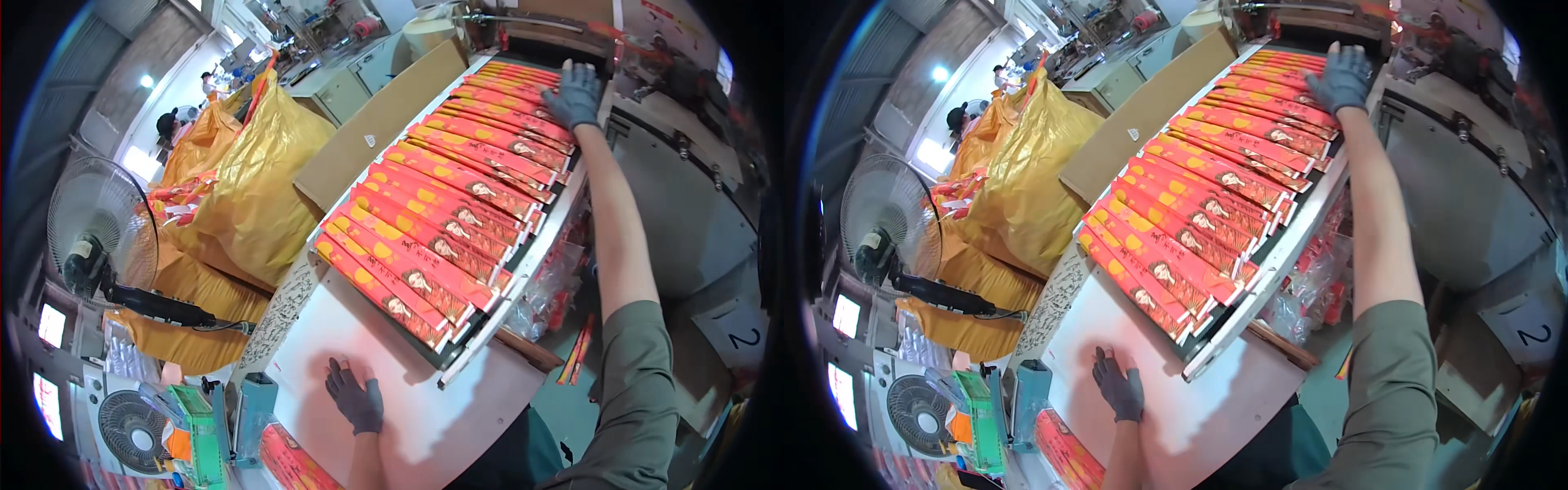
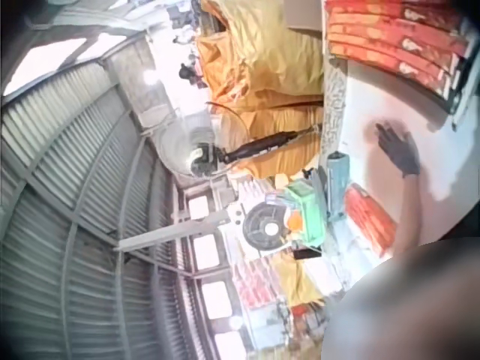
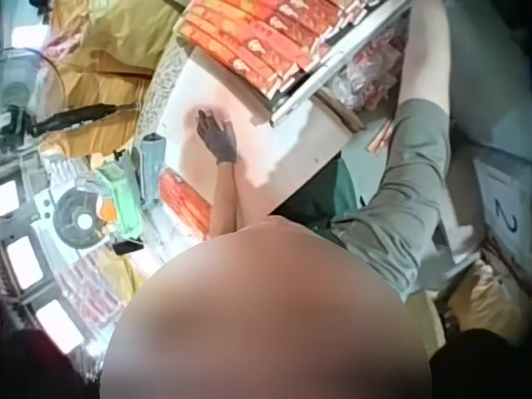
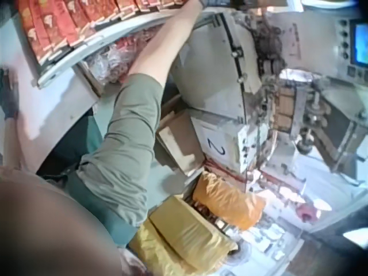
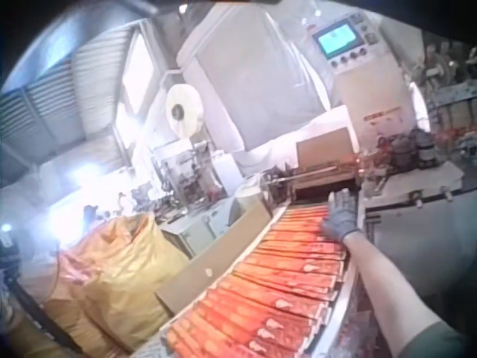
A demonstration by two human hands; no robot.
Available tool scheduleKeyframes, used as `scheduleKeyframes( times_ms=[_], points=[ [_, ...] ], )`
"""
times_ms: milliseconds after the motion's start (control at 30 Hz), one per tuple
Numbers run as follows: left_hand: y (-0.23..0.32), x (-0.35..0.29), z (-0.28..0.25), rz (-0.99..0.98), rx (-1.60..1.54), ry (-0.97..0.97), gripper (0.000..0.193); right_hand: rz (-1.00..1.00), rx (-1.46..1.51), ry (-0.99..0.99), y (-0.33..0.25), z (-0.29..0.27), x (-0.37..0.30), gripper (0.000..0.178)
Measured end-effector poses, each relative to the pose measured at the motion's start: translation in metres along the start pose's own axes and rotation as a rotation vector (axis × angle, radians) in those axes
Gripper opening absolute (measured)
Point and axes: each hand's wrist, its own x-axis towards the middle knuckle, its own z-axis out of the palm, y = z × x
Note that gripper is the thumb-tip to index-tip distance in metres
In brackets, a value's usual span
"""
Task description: Gathering bundles of incense sticks and sealing them into plastic bags using a heat sealer.
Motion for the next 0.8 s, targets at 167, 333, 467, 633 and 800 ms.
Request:
scheduleKeyframes(
  times_ms=[167, 333, 467, 633, 800],
  points=[
    [0.005, 0.016, 0.007, 0.03, -0.053, 0.019, 0.055, 0.001, 0.119, -0.39, 0.005, 0.002, 0.02, 0.085],
    [0.031, 0.023, 0.007, 0.068, -0.143, 0.043, 0.052, -0.46, 0.239, -0.139, 0.013, 0.005, 0.02, 0.039],
    [0.023, 0.025, 0.012, 0.06, -0.355, 0.174, 0.048, -0.652, 0.511, -0.415, -0.037, -0.059, -0.021, 0.055],
    [0.023, 0.025, 0.003, -0.154, -0.71, 0.188, 0.055, -0.825, 0.678, -0.716, -0.097, -0.161, -0.11, 0.077],
    [0.005, 0.018, 0.005, -0.243, -0.847, 0.492, 0.042, -0.96, 0.76, -0.77, -0.138, -0.217, -0.192, 0.077]
  ],
)
